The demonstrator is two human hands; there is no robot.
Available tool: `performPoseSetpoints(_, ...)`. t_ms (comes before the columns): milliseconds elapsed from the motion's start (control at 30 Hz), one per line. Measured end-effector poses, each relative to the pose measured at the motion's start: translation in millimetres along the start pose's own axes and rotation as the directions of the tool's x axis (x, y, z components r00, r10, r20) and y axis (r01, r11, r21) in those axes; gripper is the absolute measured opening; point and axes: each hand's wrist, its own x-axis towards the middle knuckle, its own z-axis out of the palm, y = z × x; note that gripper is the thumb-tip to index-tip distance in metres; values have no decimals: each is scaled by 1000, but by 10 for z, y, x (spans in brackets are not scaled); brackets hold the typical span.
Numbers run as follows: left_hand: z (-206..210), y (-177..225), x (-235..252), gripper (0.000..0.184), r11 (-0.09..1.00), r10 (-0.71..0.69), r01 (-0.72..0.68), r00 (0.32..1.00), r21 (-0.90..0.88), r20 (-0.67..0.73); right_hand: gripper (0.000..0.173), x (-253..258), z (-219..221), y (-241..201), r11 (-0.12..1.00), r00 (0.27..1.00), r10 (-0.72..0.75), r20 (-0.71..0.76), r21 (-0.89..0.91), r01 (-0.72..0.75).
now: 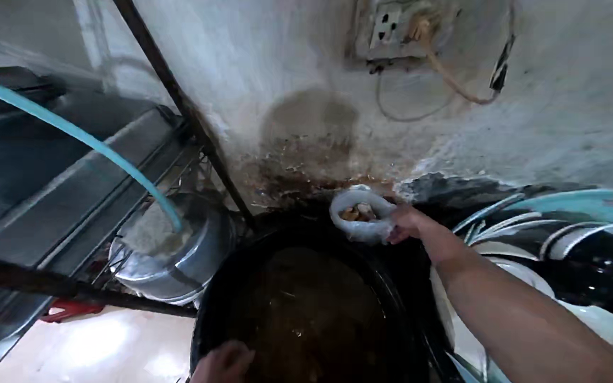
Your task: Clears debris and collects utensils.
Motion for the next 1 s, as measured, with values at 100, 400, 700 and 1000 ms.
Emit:
performPoseSetpoints(100, -32, 838, 727, 36, 947, 291, -281, 956, 158, -39, 42, 167, 80, 42, 1000, 1000, 11, 20, -7, -11)
performPoseSetpoints(400, 661, 2495, 2483, 54, 802, 551, -533, 834, 268, 9, 83, -46, 427, 280, 965, 905, -11, -426, 231, 120)
performPoseSetpoints(700, 722, 2654, 2724, 88, 781, 462, -473, 877, 408, 132, 86, 65, 750, 460, 971, 885, 36, -465, 227, 80)
performPoseSetpoints(1000, 366, 578, 2236, 60, 807, 403, -412, 908, 422, 115, 46, -1325, 1449, 1020, 688, 773, -634, -20, -470, 553)
